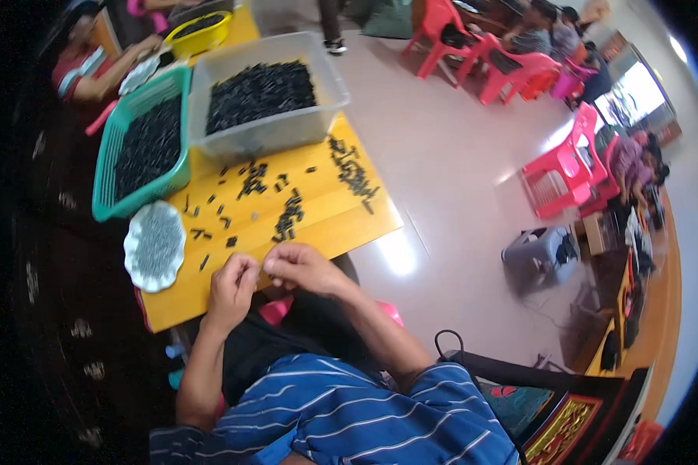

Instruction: The person picks up screws and plastic components from the table, inserts the screws into the plastic pieces by hand, and places the assembled components onto the table.

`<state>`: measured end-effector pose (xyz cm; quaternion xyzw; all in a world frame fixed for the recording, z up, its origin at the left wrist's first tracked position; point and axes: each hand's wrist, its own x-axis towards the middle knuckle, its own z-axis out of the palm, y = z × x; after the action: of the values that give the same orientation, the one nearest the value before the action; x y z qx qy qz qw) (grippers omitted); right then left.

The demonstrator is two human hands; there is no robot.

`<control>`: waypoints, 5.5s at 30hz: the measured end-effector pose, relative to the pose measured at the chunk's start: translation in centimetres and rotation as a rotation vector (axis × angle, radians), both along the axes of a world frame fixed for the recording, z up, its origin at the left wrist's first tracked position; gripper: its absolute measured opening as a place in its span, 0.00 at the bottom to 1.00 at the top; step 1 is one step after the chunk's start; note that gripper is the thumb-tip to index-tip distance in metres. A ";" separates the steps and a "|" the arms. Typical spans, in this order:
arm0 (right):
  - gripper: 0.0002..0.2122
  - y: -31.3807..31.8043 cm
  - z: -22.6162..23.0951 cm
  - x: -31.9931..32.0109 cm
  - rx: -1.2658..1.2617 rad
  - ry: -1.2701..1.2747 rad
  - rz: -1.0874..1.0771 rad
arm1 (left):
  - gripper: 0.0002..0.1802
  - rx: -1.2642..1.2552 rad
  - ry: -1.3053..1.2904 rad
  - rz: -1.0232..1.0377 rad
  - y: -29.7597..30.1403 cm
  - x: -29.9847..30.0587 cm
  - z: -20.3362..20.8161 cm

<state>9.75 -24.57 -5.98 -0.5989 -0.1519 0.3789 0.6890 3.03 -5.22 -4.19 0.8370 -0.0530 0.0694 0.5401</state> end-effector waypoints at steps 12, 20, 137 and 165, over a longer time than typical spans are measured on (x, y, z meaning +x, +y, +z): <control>0.10 -1.5 -0.1 -0.4 0.150 0.080 -0.046 | 0.04 0.243 -0.134 -0.062 -2.7 1.1 2.3; 0.11 -1.2 0.5 -1.1 -0.036 -0.422 -0.205 | 0.05 0.263 -0.079 0.028 -3.5 0.9 1.2; 0.09 -0.6 -0.5 -0.7 0.519 0.444 -0.498 | 0.10 0.672 -0.081 0.406 5.7 3.0 -0.4; 0.09 -1.0 -0.2 -0.2 0.581 0.308 -0.535 | 0.13 0.634 -0.268 0.248 -1.6 4.3 -2.1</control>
<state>9.51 -25.59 -6.22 -0.3343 0.0132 0.2134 0.9179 7.29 -6.83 -6.31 0.9464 -0.0401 0.2234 0.2296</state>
